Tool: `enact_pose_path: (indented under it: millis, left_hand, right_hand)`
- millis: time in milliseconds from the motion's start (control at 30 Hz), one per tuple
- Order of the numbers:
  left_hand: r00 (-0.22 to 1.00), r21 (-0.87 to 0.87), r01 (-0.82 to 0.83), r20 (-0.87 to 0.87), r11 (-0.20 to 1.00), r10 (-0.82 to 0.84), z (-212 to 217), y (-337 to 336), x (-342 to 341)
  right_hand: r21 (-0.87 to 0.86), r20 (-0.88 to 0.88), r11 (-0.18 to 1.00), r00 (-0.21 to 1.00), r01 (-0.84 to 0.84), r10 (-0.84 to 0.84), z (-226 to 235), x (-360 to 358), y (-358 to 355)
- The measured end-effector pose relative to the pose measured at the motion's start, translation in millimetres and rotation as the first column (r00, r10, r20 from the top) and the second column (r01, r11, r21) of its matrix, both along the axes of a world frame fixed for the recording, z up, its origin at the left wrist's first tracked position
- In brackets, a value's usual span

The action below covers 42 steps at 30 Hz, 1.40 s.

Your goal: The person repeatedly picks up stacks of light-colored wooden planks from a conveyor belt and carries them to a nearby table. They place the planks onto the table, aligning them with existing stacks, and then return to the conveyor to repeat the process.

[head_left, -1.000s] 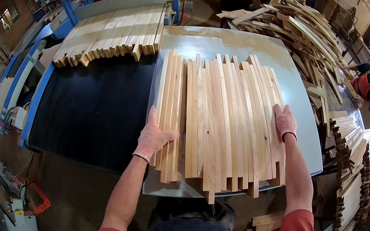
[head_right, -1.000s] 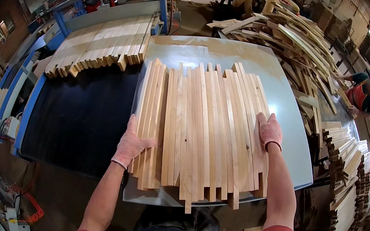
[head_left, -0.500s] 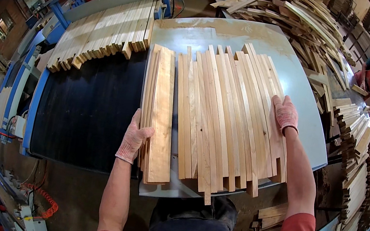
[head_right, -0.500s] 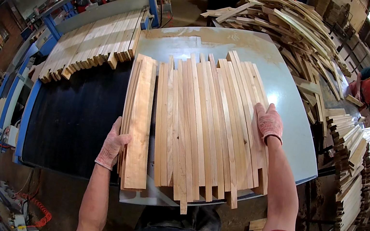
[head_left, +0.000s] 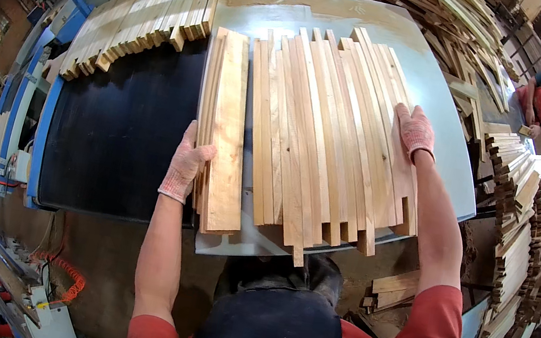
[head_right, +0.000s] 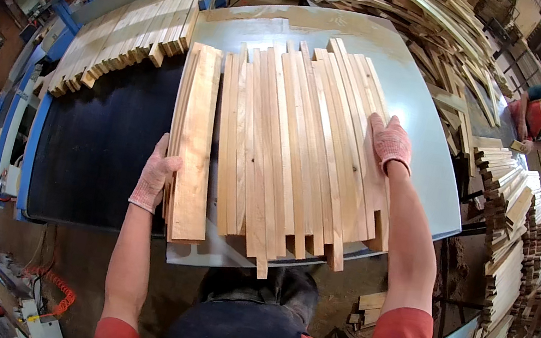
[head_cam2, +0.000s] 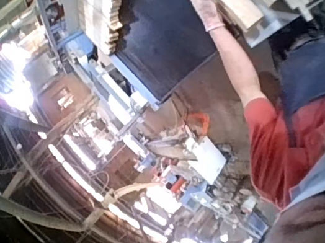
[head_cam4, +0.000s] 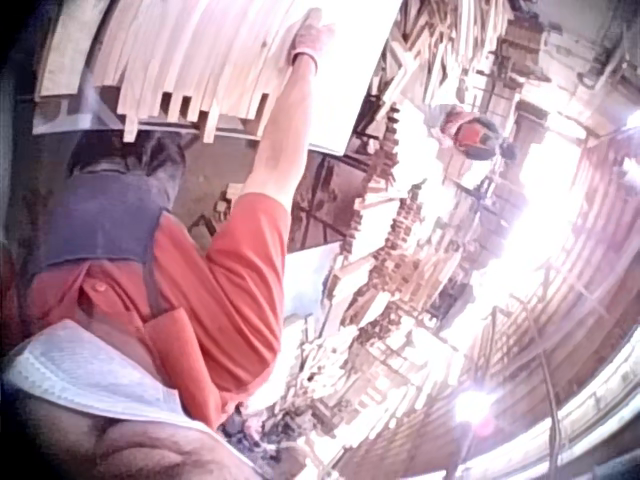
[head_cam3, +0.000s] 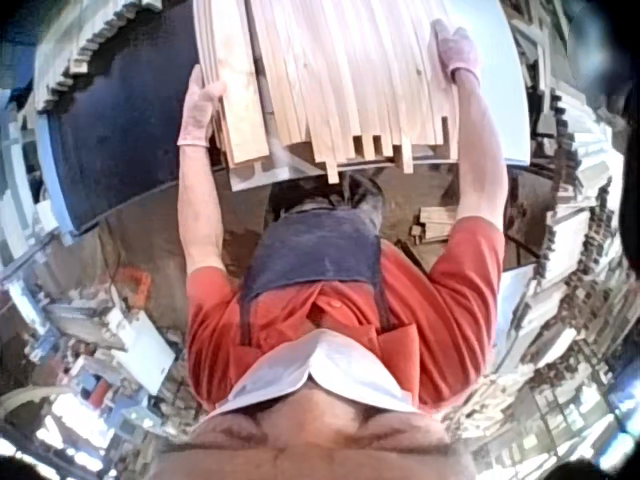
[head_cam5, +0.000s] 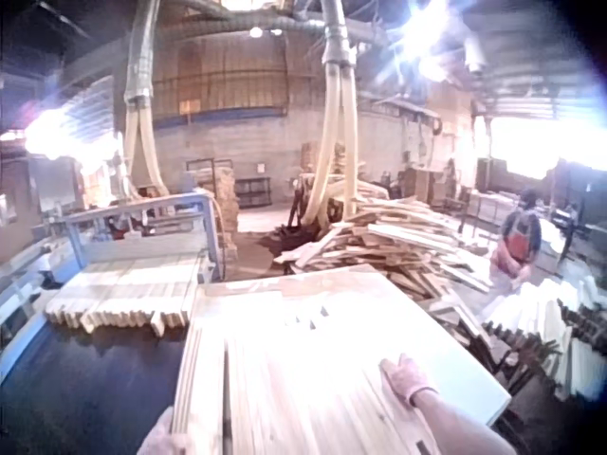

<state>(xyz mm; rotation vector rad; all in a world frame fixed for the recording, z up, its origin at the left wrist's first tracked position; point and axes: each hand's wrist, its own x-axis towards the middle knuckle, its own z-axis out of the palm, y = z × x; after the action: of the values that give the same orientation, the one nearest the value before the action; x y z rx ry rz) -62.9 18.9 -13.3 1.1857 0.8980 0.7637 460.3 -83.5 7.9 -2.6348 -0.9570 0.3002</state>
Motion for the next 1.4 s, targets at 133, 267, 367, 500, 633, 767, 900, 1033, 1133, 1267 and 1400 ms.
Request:
enact_pose_path:
  millis: [133,267,367,500,633,767,900,1033,1133,1267,1400]
  left_hand:
    - [0.999,0.022,-0.031,-0.032,0.999,0.032,13.9,-0.3,12.1]
    - [0.924,0.285,0.068,-0.380,0.956,0.048,13.4,-1.6,22.4]
    - [0.545,0.335,0.217,-0.821,0.917,0.171,33.3,-23.1,66.6]
    - [0.538,0.327,0.144,-0.818,0.934,0.203,28.7,-25.6,71.9]
    - [0.569,0.389,0.154,-0.786,0.908,0.240,21.0,-30.2,69.1]
    - [0.621,0.409,0.103,-0.739,0.906,0.263,18.3,-31.8,69.6]
    - [0.540,0.484,0.185,-0.777,0.855,0.323,24.7,-41.6,69.9]
    - [0.430,0.553,0.559,-0.830,0.618,0.354,26.0,-79.6,61.6]
    - [0.404,0.453,0.696,-0.889,0.558,0.218,52.7,-123.8,64.7]
    - [0.432,0.496,0.658,-0.865,0.566,0.256,48.8,-140.6,69.5]
    - [0.411,0.520,0.615,-0.853,0.593,0.322,44.5,-144.4,80.8]
  right_hand:
    - [-0.020,-0.032,1.000,0.999,0.019,-0.020,11.2,-2.9,6.0]
    - [-0.030,-0.069,0.999,0.997,0.030,-0.032,13.8,-11.6,9.2]
    - [-0.039,-0.066,0.999,0.997,0.038,-0.040,9.8,-9.6,4.6]
    - [-0.013,-0.060,0.999,0.997,0.036,-0.037,10.5,-8.2,7.0]
    - [-0.024,-0.066,0.999,0.997,0.037,-0.039,17.0,-12.1,4.8]
    - [-0.043,-0.051,0.999,0.998,0.021,-0.023,12.1,-4.4,5.9]
    - [-0.020,-0.052,1.000,0.998,-0.024,0.023,-1.8,7.6,2.7]
    - [0.067,0.069,0.998,0.998,-0.007,0.003,13.8,-6.2,10.3]
    - [0.165,0.241,0.964,0.956,-0.209,0.166,19.8,-23.1,28.4]
    - [0.217,0.145,0.818,0.846,-0.533,0.513,26.4,-77.1,95.7]
    - [0.241,0.098,0.694,0.729,-0.678,0.678,18.5,-143.6,160.6]
